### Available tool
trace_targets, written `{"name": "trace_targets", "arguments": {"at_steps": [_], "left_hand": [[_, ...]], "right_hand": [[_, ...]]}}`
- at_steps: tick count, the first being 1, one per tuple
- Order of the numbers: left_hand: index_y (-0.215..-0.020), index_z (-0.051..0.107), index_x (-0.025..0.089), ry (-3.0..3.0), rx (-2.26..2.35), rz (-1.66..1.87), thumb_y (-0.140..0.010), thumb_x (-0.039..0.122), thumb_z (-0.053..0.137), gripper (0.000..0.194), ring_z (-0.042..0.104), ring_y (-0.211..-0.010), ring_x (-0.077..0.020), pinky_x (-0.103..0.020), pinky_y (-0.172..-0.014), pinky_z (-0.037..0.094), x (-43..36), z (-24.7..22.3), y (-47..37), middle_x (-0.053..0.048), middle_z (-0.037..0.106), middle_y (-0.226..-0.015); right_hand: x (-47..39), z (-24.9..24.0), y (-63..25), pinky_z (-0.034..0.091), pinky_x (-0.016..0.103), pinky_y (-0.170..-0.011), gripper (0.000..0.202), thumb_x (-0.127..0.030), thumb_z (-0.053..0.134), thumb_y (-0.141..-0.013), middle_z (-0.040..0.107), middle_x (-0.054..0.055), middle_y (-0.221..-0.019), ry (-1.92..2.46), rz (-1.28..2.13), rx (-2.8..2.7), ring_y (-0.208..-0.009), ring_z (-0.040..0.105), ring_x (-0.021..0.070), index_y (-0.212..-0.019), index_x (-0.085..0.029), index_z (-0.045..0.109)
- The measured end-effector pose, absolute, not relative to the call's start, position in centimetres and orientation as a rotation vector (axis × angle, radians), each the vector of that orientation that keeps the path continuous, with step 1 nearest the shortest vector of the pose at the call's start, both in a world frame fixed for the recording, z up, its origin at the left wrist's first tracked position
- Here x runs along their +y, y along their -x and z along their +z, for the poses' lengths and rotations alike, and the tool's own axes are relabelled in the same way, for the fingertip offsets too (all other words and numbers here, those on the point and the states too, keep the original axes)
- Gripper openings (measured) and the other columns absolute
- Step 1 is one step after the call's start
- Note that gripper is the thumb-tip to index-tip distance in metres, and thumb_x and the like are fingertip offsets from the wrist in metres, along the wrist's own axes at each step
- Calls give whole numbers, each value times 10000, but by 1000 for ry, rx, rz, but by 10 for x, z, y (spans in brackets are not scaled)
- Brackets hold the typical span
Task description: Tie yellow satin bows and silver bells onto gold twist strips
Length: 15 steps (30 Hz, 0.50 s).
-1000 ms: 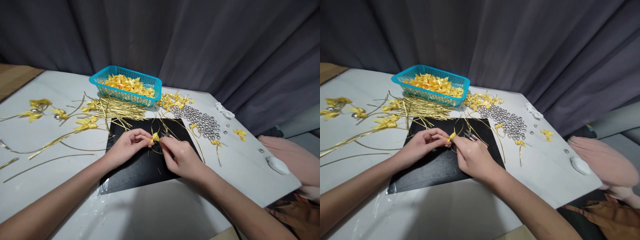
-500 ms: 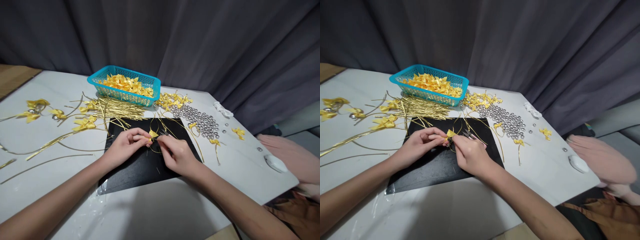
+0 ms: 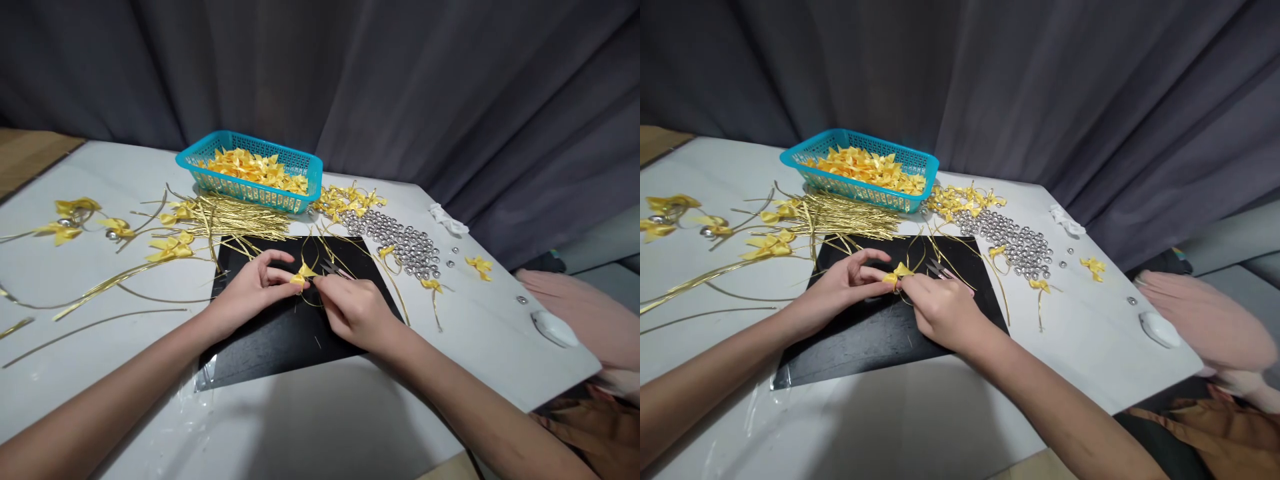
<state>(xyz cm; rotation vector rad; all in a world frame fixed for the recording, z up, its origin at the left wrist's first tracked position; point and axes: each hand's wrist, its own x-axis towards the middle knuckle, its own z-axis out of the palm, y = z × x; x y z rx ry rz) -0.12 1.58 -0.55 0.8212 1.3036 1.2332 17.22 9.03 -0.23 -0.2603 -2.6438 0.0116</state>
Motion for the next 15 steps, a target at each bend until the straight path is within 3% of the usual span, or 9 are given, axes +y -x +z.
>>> {"name": "trace_targets", "arguments": {"at_steps": [4, 15], "left_hand": [[-787, 556, 165, -852, 1316, 1241, -640, 223, 749, 249, 643, -654, -127, -229, -652, 459, 16, -8, -1, 15, 705, -665], [-799, 662, 162, -1095, 1554, 1478, -763, 263, 642, 109, 644, -729, -143, -239, -702, 509, 8, -10, -11, -26, 709, -790]], "right_hand": [[91, -5, -171, 355, 230, -507, 207, -53, 381, -835, 586, 22, -647, 286, -12, -2623, -546, 509, 121, -875, -137, 566], [83, -11, -168, 375, 221, -493, 160, -69, 391, -855, 577, 16, -620, 373, 24, -2532, -527, 526, 113, -836, -147, 529]]}}
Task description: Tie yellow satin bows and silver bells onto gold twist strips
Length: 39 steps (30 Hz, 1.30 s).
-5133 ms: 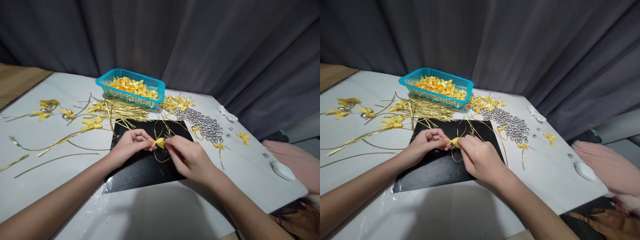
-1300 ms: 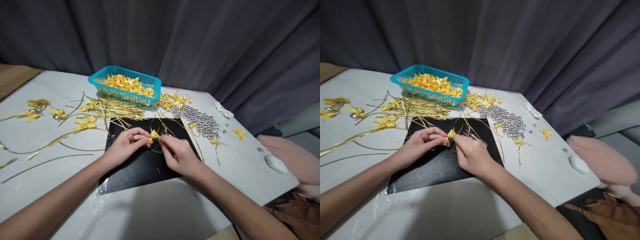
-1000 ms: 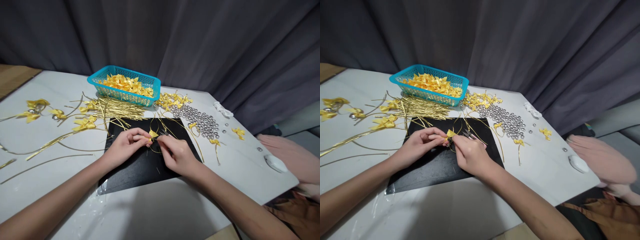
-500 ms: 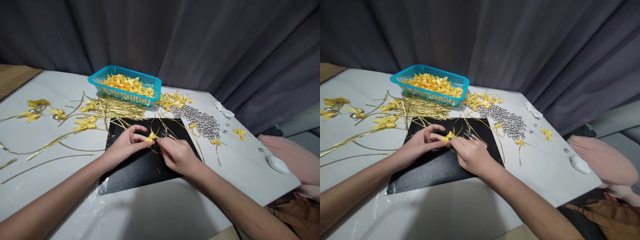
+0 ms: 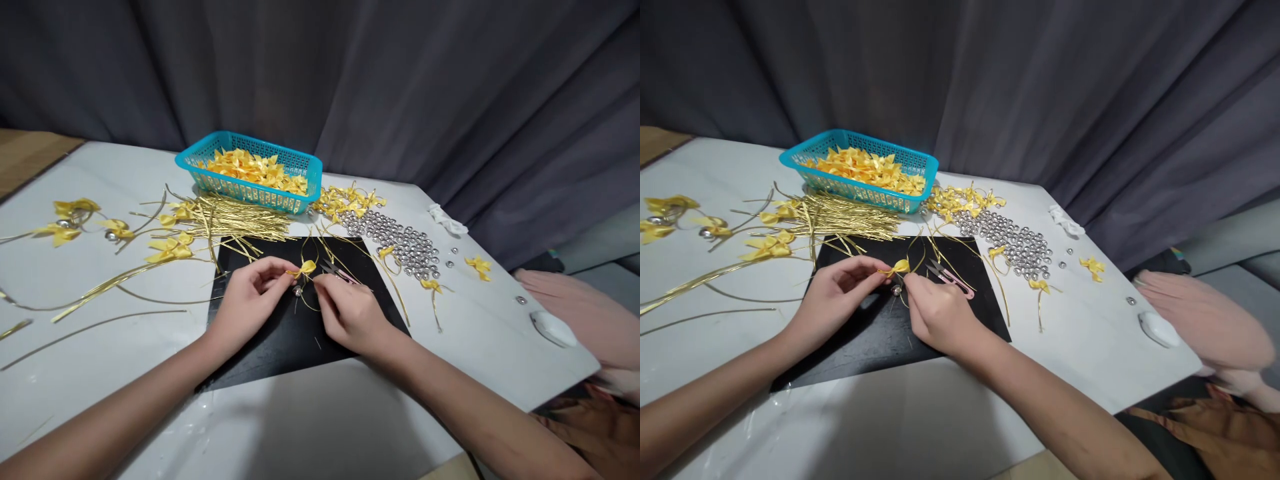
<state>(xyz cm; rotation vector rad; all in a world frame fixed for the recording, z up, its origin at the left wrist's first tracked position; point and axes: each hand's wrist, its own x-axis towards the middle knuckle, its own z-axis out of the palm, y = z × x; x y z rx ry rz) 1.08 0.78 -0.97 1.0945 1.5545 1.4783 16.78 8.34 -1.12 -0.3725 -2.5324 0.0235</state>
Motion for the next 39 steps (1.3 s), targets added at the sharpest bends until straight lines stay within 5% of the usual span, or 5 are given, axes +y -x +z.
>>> {"name": "trace_targets", "arguments": {"at_steps": [18, 26, 39], "left_hand": [[-858, 657, 210, -1742, 1727, 1710, -830, 116, 513, 174, 667, -821, -155, -266, -781, 519, -14, -13, -26, -28, 726, -872], [-944, 599, 178, -1085, 1483, 1603, -788, 257, 616, 176, 671, -820, -151, -234, -749, 534, -1, -9, -26, -39, 710, -880], [-882, 634, 192, -1301, 1596, 1469, -848, 303, 563, 135, 638, -712, -126, -205, -661, 496, -2, -14, -25, -4, 693, -807]], "right_hand": [[69, -15, -163, 466, 188, -522, 197, -45, 465, -839, 638, -7, -685, 342, 257, -2170, -557, 597, 88, -952, -190, 535], [89, -5, -171, 389, 220, -475, 196, -62, 407, -855, 587, 2, -610, 241, 97, -2464, -507, 524, 106, -934, -152, 562], [71, -12, -165, 326, 203, -437, 152, -52, 383, -832, 525, -19, -558, 404, 137, -2521, -443, 462, 88, -818, -159, 491]]}}
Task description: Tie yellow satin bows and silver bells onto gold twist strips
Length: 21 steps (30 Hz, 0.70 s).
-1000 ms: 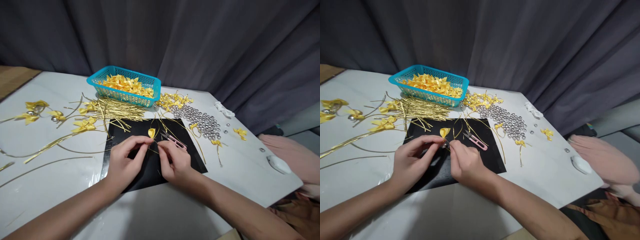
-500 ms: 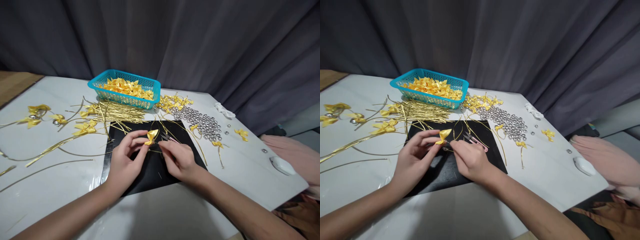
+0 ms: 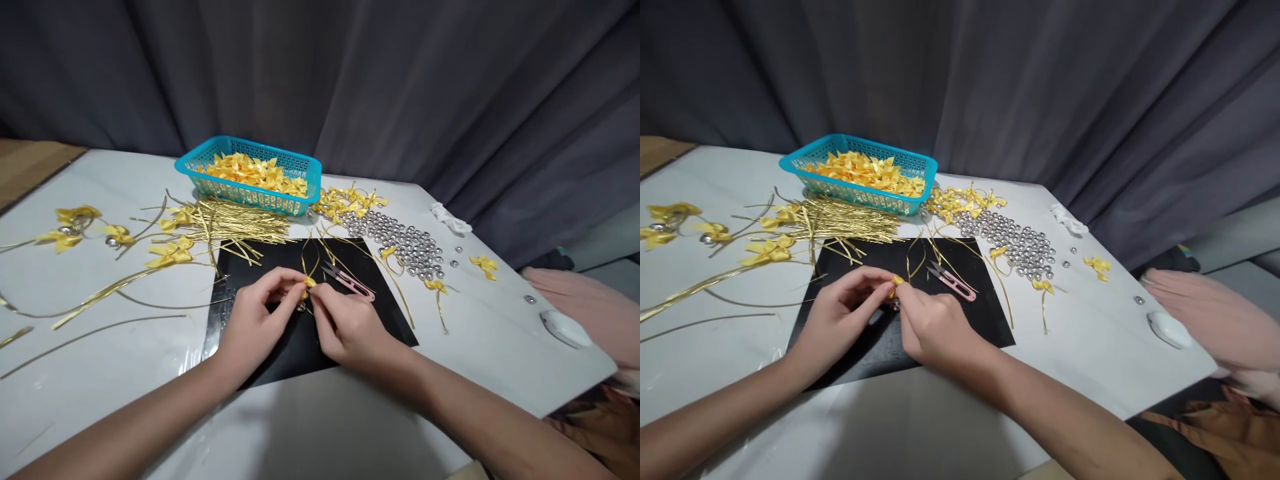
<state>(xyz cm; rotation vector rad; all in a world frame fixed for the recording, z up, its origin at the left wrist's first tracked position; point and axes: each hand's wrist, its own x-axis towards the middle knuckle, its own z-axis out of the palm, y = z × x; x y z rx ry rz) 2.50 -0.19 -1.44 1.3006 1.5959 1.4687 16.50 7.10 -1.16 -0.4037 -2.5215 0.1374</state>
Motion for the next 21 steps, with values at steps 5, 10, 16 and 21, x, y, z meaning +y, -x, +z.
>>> {"name": "trace_targets", "arguments": {"at_steps": [5, 10, 16, 21], "left_hand": [[-940, 643, 199, -1606, 1737, 1512, -875, 227, 519, 143, 648, -779, -139, -223, -720, 491, -9, -18, -28, -18, 714, -896], [-1010, 615, 213, -1887, 1749, 1608, -868, 125, 511, 196, 646, -784, -131, -228, -721, 486, -16, -20, -30, -18, 721, -929], [-1053, 594, 193, -2133, 1650, 1716, -864, 68, 494, 248, 649, -764, -133, -244, -706, 500, -19, -20, -31, -42, 727, -907], [-1081, 602, 125, -2369, 1552, 1778, -867, 54, 495, 249, 646, -808, -144, -246, -727, 510, -14, -24, -22, -87, 717, -901]], "right_hand": [[56, -15, -159, 309, 181, -402, 115, -77, 413, -846, 496, -57, -556, 550, 366, -2342, -369, 353, 51, -831, -182, 457], [46, -17, -153, 309, 190, -400, 145, -64, 428, -846, 570, -42, -639, 552, 339, -2144, -392, 415, 45, -874, -203, 457], [35, -17, -152, 290, 187, -379, 193, -42, 462, -819, 522, -61, -596, 548, 448, -2023, -375, 378, 37, -905, -213, 473], [39, -18, -150, 264, 162, -355, 184, -54, 500, -805, 359, -97, -512, 578, 560, -1946, -360, 305, 35, -873, -225, 493]]}}
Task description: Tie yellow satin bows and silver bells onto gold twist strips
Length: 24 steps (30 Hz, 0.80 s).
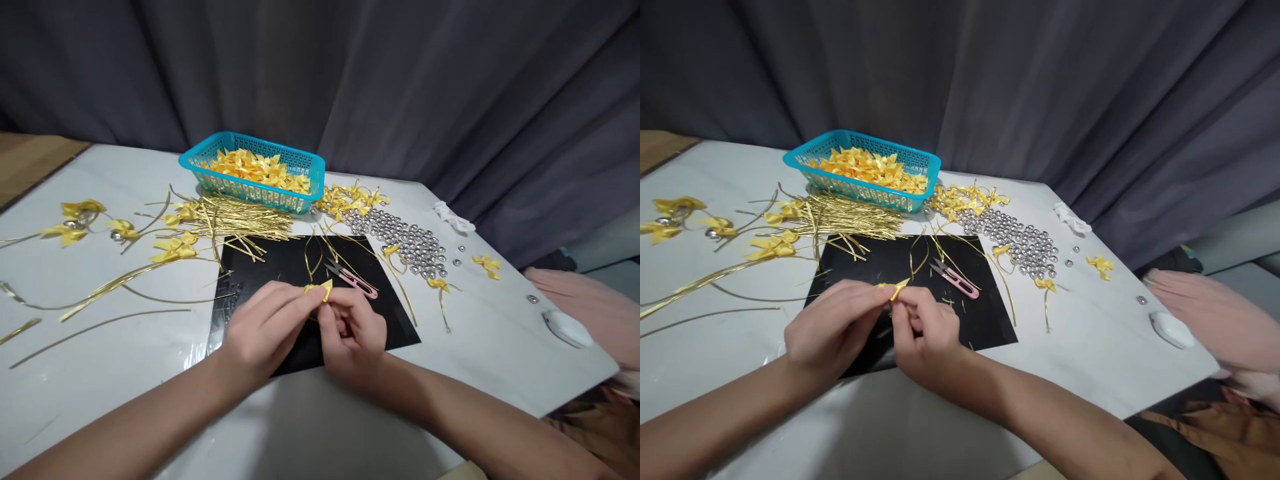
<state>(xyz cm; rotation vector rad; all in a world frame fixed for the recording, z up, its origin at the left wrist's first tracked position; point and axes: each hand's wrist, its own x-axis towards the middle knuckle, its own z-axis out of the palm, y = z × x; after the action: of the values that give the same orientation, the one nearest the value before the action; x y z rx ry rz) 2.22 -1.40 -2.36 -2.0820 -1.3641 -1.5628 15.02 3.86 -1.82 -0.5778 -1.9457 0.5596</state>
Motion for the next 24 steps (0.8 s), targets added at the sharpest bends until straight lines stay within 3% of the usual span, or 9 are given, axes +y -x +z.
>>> {"name": "trace_targets", "arguments": {"at_steps": [6, 11, 16, 19, 24], "left_hand": [[-1115, 612, 122, 2101, -1301, -1345, -832, 24, 548, 306, 627, -914, -162, -242, -799, 507, -14, -28, -8, -90, 710, -956], [-1131, 580, 177, 2117, -1370, -1385, -846, 45, 539, 317, 655, -881, -137, -220, -801, 519, -13, -25, -11, -54, 722, -954], [-1088, 536, 201, 1924, -1974, -2039, -817, 195, 623, 284, 690, -787, -121, -188, -720, 541, -6, -18, -21, -18, 728, -887], [-902, 581, 180, 1725, -2338, -2457, -774, 267, 662, 175, 677, -749, -120, -170, -658, 525, 0, -13, -22, 1, 711, -777], [-741, 658, 154, 1589, -2597, -2635, -721, 267, 697, 121, 607, -673, -86, -158, -649, 484, 6, -6, -20, 8, 680, -729]], "right_hand": [[47, -19, -159, 396, 163, -437, 111, -118, 460, -859, 481, -57, -592, 633, 746, -2001, -465, 467, 61, -905, -213, 496], [46, -19, -164, 383, 188, -452, 158, -98, 456, -868, 528, -45, -622, 567, 664, -2086, -478, 473, 68, -951, -215, 521], [58, -19, -161, 487, 229, -615, 216, -96, 443, -884, 640, 6, -836, 620, 499, -1939, -722, 618, 117, -1007, -238, 551], [67, -17, -162, 489, 228, -605, 272, -92, 424, -899, 646, 5, -868, 688, 450, -1891, -692, 616, 104, -1094, -250, 529], [76, -7, -167, 507, 220, -623, 219, -65, 510, -858, 655, 12, -892, 646, 392, -1947, -751, 635, 109, -1003, -220, 563]]}}
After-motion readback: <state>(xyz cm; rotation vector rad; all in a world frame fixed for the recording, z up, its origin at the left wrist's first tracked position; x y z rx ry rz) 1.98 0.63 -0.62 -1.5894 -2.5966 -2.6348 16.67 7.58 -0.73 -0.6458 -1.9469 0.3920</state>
